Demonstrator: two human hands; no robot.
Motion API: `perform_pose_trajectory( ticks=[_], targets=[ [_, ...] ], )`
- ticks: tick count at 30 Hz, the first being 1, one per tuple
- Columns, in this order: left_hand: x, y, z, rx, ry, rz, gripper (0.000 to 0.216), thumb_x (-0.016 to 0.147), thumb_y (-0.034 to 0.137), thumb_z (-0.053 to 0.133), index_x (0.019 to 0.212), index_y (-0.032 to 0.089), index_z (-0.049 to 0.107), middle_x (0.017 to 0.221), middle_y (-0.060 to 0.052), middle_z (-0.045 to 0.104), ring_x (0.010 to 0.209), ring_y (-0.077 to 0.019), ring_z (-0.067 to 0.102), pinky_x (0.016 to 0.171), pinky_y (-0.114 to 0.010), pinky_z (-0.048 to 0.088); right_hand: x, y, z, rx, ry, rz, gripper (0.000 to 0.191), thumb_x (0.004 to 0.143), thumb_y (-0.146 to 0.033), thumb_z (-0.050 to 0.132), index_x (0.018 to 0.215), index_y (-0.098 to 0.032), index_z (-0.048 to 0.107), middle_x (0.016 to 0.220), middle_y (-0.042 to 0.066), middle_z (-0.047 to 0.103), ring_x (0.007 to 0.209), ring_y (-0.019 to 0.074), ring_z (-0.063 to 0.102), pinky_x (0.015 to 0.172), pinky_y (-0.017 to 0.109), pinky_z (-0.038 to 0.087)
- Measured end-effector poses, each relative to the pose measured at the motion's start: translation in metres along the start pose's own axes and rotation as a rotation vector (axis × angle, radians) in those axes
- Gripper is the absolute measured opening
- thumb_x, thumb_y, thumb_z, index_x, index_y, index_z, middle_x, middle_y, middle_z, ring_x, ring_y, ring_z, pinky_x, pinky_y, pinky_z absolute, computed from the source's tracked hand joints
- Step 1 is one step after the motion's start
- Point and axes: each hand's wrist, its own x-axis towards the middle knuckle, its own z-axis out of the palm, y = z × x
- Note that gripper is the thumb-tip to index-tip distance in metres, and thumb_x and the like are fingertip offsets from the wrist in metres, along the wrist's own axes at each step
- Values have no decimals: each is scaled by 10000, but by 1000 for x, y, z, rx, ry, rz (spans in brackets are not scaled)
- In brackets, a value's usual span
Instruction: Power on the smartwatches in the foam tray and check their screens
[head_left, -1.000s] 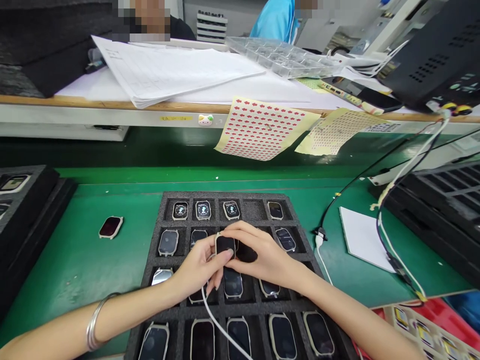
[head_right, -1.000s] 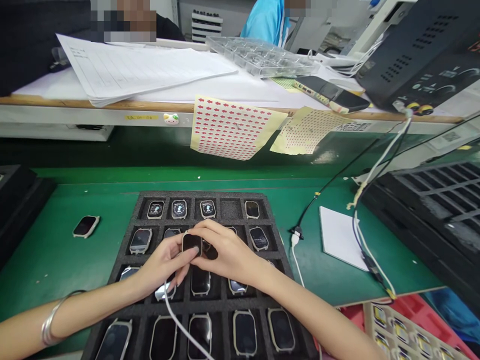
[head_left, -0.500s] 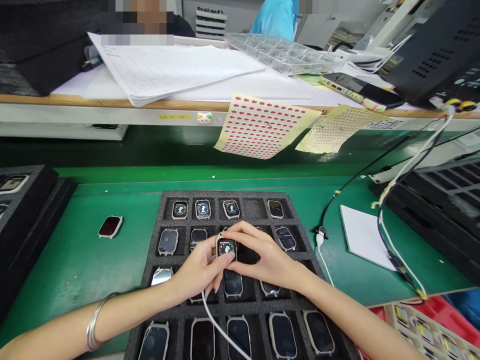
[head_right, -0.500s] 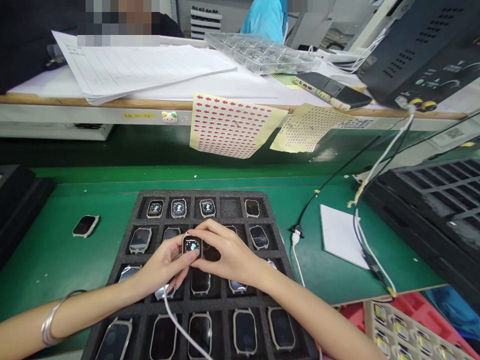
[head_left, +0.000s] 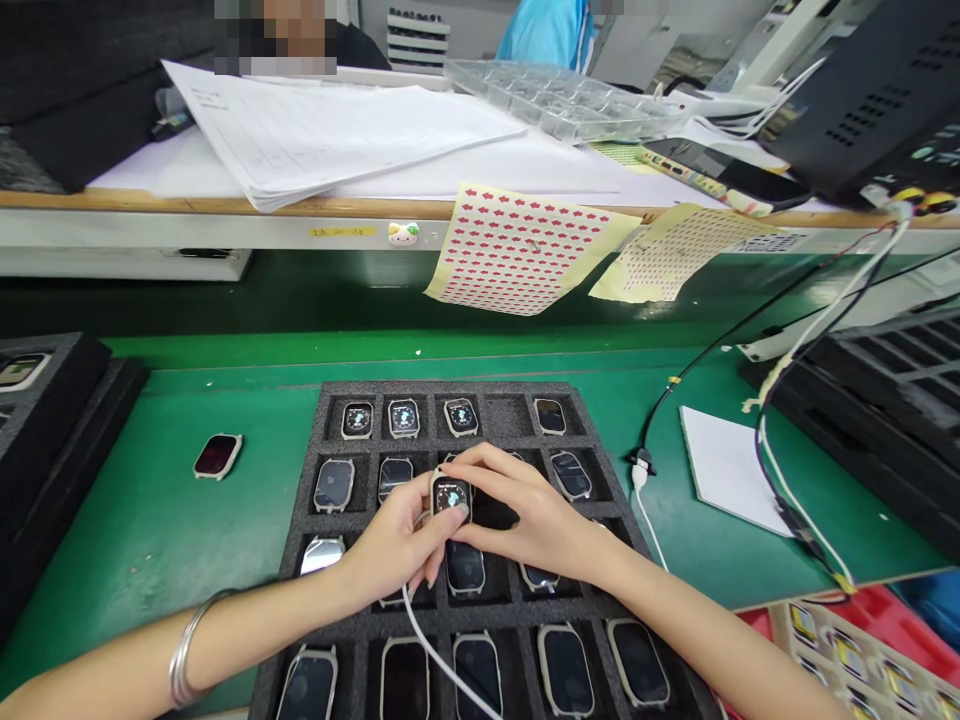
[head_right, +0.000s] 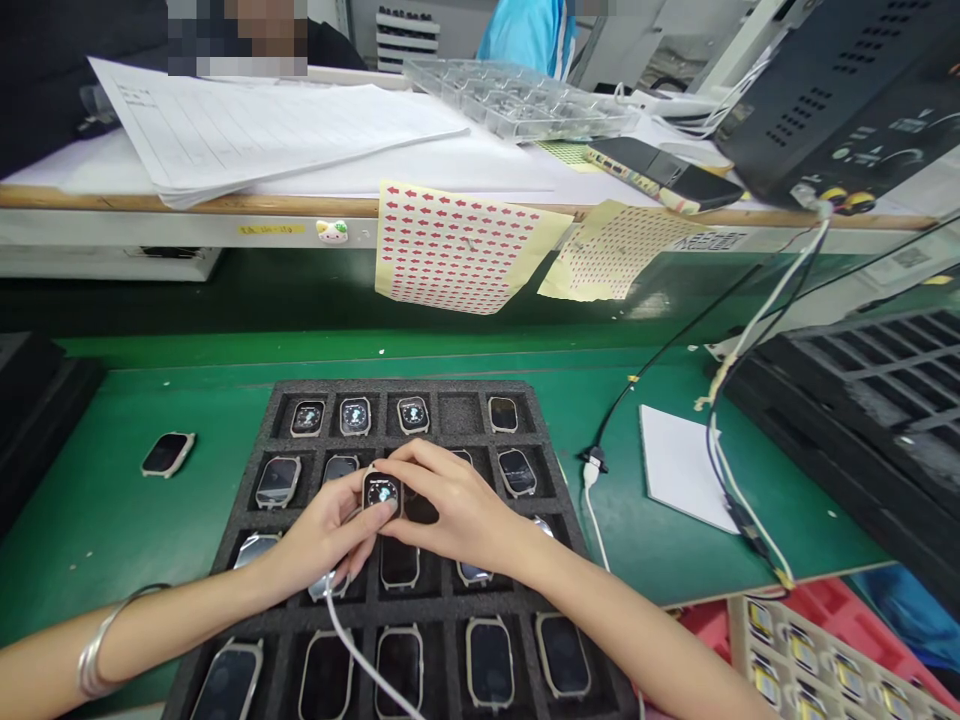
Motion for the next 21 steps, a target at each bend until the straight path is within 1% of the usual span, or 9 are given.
perform_pose_trajectory(
  ticks=[3,6,9,11,13,17,18,19,21],
  targets=[
    [0,0,0,14,5,4,309,875,416,543,999,140,476,399,112,422,266,-55,346,277,-124,265,-1,0,0,-56,1,-23,431,877,-236,628,1278,-159,494,1096,125,563,989,228,554,843,381,504],
    [-1,0,1,32,22,6,309,875,408,544,1016,141,480,419,109,428,275,-57,360,280,-127,271,-3,-3,1,-172,-2,-50,432,885,-237,613,1285,-146,478,1104,137,571,994,246,546,828,400,500],
    [-2,-1,3,59,44,11,316,873,418,547,1025,146,493,425,110,416,279,-58,362,286,-132,273,-4,-7,0,-293,-21,-75,405,892,-220,596,1269,-115,490,1101,154,583,996,270,542,813,418,491],
    [-2,-1,3,65,49,12,326,870,426,554,1026,146,498,417,113,405,279,-58,357,290,-132,267,-5,-8,-2,-307,-23,-72,396,894,-216,599,1259,-96,502,1097,162,585,999,279,540,819,428,481],
    [-2,-1,1,36,26,9,344,866,436,562,1031,142,496,413,113,409,275,-57,354,289,-133,257,-3,-6,-5,-203,-27,-41,427,882,-238,635,1268,-110,506,1107,151,576,1014,266,539,847,418,475],
    [-1,-2,-4,-73,-96,-1,326,875,456,551,937,138,513,396,85,457,261,-49,332,292,-140,223,0,2,-9,173,-55,10,503,814,-290,731,1263,-179,534,1135,104,540,1051,216,539,915,369,463],
    [-1,-3,-4,-90,-111,0,321,882,457,542,915,139,512,396,79,464,261,-45,321,295,-142,213,0,3,-9,205,-54,8,538,791,-312,752,1265,-181,535,1144,105,531,1060,219,535,920,370,461],
    [-1,-4,-4,-100,-118,1,323,889,462,530,914,140,508,394,82,454,261,-41,307,295,-144,199,0,3,-9,190,-47,3,559,780,-326,761,1268,-176,534,1151,112,525,1068,226,528,922,378,458],
    [0,-7,-4,-108,-118,11,356,891,475,522,1012,142,490,417,106,408,278,-34,276,299,-146,178,-1,1,-9,75,-31,0,539,799,-321,742,1269,-159,532,1146,128,525,1071,244,512,917,402,451]
  ],
)
